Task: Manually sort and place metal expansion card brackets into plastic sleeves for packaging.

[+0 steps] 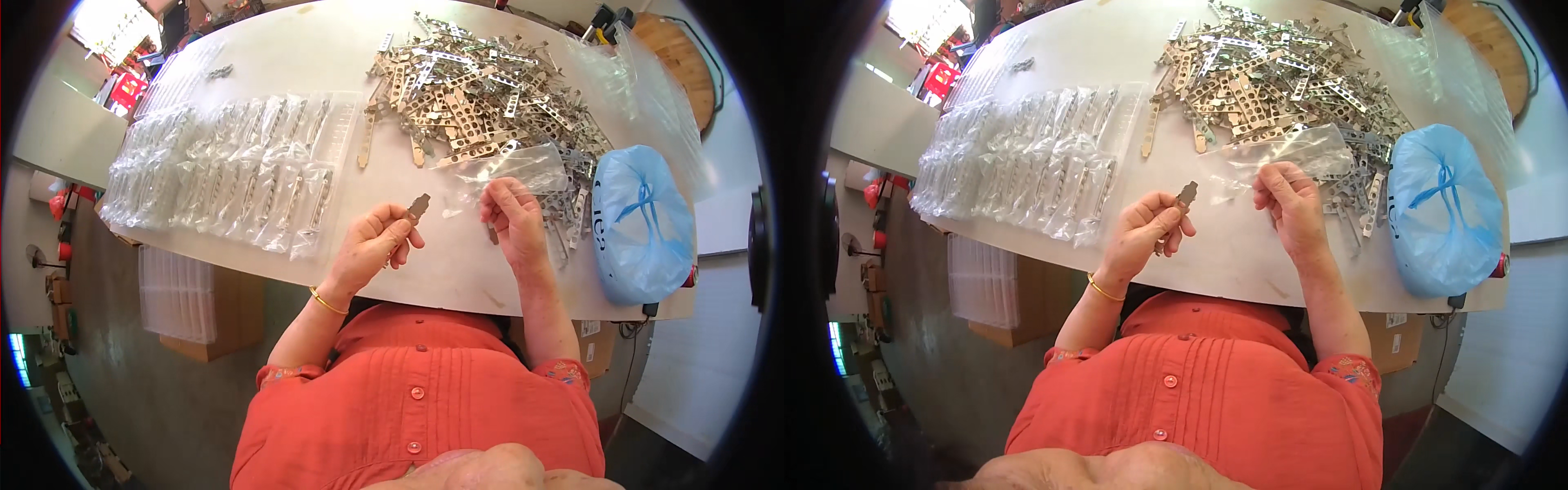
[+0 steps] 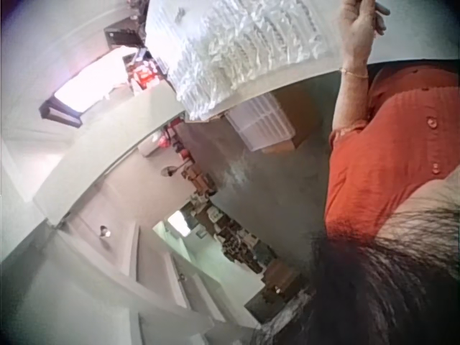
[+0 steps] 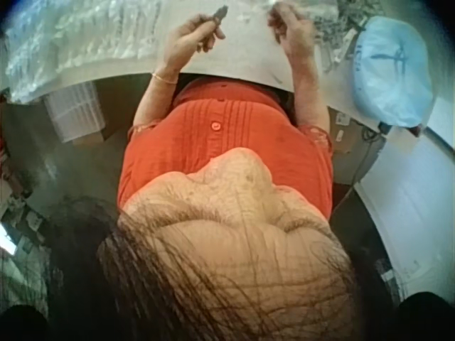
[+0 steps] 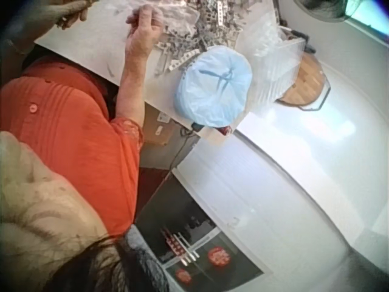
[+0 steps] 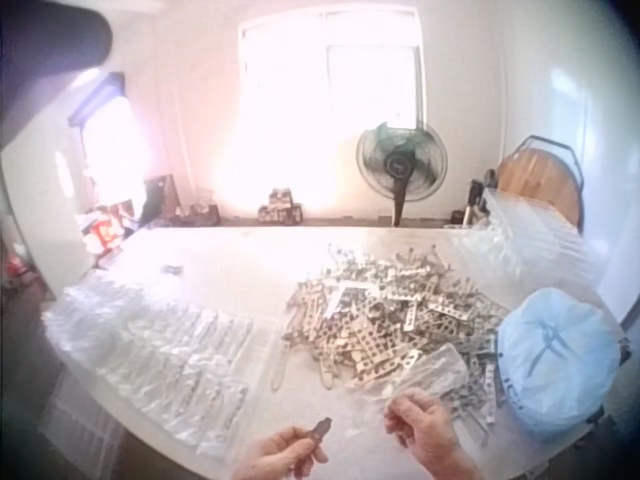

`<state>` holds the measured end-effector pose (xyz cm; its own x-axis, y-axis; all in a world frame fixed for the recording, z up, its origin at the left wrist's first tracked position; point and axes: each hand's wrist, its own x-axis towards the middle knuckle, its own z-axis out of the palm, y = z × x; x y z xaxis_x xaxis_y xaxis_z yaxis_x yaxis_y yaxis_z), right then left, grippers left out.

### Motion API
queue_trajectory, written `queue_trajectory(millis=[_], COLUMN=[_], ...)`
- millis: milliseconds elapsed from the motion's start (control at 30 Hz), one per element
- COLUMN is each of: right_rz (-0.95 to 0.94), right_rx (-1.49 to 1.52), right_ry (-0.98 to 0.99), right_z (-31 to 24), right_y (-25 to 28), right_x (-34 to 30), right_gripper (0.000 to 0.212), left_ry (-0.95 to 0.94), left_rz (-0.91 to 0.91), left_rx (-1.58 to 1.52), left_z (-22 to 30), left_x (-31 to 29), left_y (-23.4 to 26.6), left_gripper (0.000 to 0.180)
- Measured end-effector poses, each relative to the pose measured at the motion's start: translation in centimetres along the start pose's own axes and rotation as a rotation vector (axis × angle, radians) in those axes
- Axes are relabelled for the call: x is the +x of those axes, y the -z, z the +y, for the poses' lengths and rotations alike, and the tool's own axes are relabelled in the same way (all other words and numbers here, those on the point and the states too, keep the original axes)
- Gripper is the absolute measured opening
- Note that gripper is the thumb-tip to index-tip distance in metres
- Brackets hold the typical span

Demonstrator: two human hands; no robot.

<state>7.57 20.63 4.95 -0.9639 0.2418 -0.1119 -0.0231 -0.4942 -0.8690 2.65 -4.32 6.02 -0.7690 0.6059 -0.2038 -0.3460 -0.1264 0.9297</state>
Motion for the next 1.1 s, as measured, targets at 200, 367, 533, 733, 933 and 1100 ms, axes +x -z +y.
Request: queue_trajectory(millis=[200, 367, 533, 733, 933, 1100], right_rz=[-0.035, -0.038, -0.094, -0.174, -0.068, -0.217], right_rx=[-0.05, -0.137, -0.326, -0.477, -0.516, -0.611], right_ry=[-0.008, -0.013, -0.059, -0.082, -0.066, -0.021], right_z=[0.1, 0.1, -0.6, 0.3, 0.0, 0.0], right_y=[-0.4, 0.0, -0.2, -0.4, -0.3, 0.9], right_x=[-0.2, -0.1, 0.2, 0.2, -0.6, -1.4], right_gripper=[0.013, 0.015, 0.018, 0.02, 0.013, 0.014], left_ry=[0.05, 0.107, 0.098, 0.112, 0.123, 0.111], left_rz=[-0.053, -0.051, -0.085, -0.151, -0.195, -0.232], left_rx=[-0.001, 0.025, 0.086, 0.078, 0.084, 0.001], left_z=[-0.1, -0.2, 0.3, -0.7, -1.7, -1.1], left_x=[0.5, 1.4, 2.1, 2.6, 2.5, 1.9], left_y=[0.0, -0.6, -0.8, -0.6, -0.3, -0.5], left_gripper=[0.015, 0.021, 0.035, 0.031, 0.03, 0.04])
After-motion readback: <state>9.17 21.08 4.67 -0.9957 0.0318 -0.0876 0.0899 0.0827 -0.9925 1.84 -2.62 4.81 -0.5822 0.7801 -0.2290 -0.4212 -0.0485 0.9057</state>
